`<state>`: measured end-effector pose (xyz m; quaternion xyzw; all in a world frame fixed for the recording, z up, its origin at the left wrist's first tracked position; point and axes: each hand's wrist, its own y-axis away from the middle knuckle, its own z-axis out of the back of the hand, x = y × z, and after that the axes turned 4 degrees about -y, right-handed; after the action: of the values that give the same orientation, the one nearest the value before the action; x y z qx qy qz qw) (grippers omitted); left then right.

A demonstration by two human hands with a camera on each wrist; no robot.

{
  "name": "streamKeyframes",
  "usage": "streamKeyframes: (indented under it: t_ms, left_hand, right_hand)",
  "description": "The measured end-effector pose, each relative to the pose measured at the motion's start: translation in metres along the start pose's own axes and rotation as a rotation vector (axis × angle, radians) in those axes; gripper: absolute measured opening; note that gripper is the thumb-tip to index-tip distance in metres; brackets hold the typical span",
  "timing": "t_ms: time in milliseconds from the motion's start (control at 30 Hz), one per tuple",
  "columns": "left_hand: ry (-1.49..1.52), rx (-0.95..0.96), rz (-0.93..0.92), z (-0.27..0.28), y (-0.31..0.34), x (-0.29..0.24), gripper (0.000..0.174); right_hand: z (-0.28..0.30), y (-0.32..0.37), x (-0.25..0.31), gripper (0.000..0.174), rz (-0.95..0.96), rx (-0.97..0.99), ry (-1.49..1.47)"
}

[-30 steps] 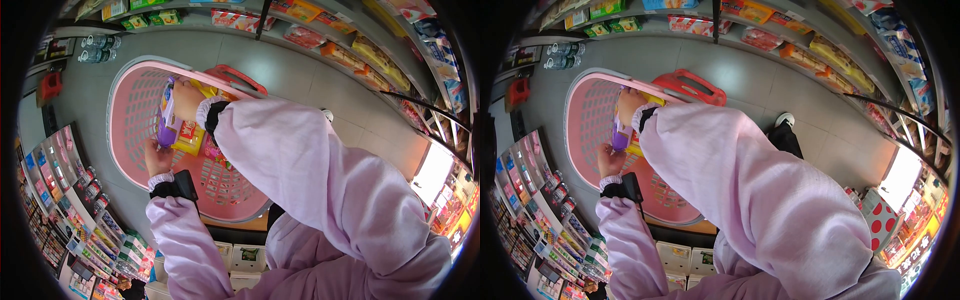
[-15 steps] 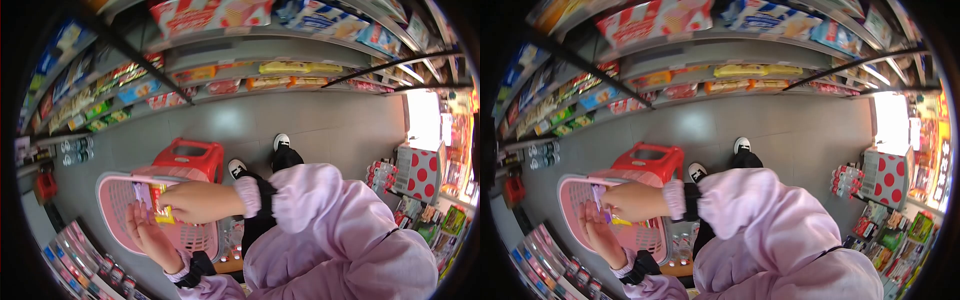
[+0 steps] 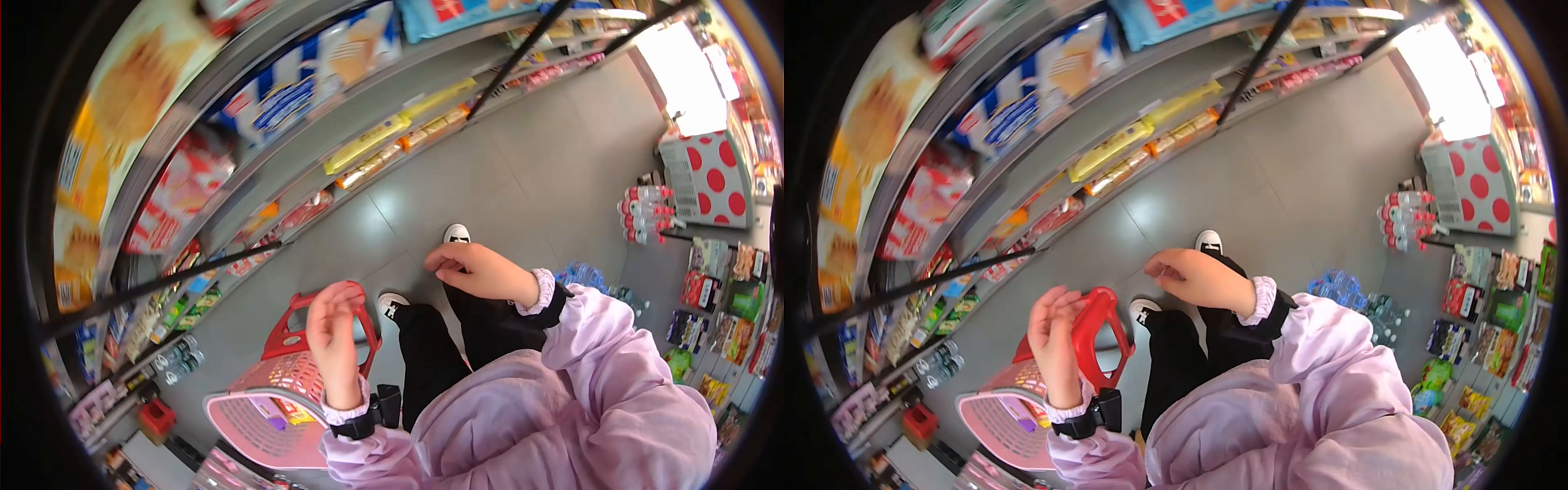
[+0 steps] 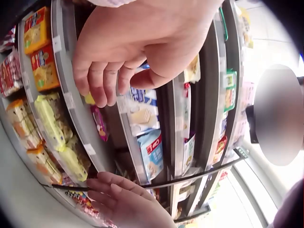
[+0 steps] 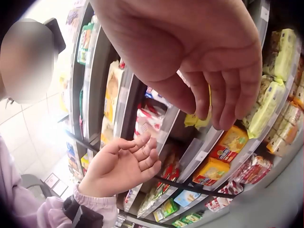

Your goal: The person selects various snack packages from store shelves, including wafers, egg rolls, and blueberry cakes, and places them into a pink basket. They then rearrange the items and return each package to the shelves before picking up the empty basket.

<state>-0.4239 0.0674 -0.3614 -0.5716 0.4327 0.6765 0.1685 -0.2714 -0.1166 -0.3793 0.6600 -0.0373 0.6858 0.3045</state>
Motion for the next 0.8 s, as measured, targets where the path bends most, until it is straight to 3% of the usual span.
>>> streamKeyframes:
  t_ms: [233,433,667,800]
  left_hand:
    - [-0.074,0.192,0.054,-0.111,-0.062,0.004,0.025]
    - [-0.052,0.269,0.158,-0.166,-0.106,0.038,0.027]
    - [-0.248,0.205,0.271,-0.158,-0.165,0.101,0.026]
    - [-0.34,0.137,0.22,-0.122,-0.205,0.137,0.028]
  right_hand:
    - [0.077,0.016,-0.044,0.021,-0.05,-0.151,-0.129]
    - [0.111,0.005,-0.085,0.02,-0.054,-0.241,-0.204]
    - [0.122,-0.046,-0.139,0.014,0.01,-0.257,-0.177]
    - [0.117,-0.093,-0.174,0.014,0.002,-0.24,-0.153]
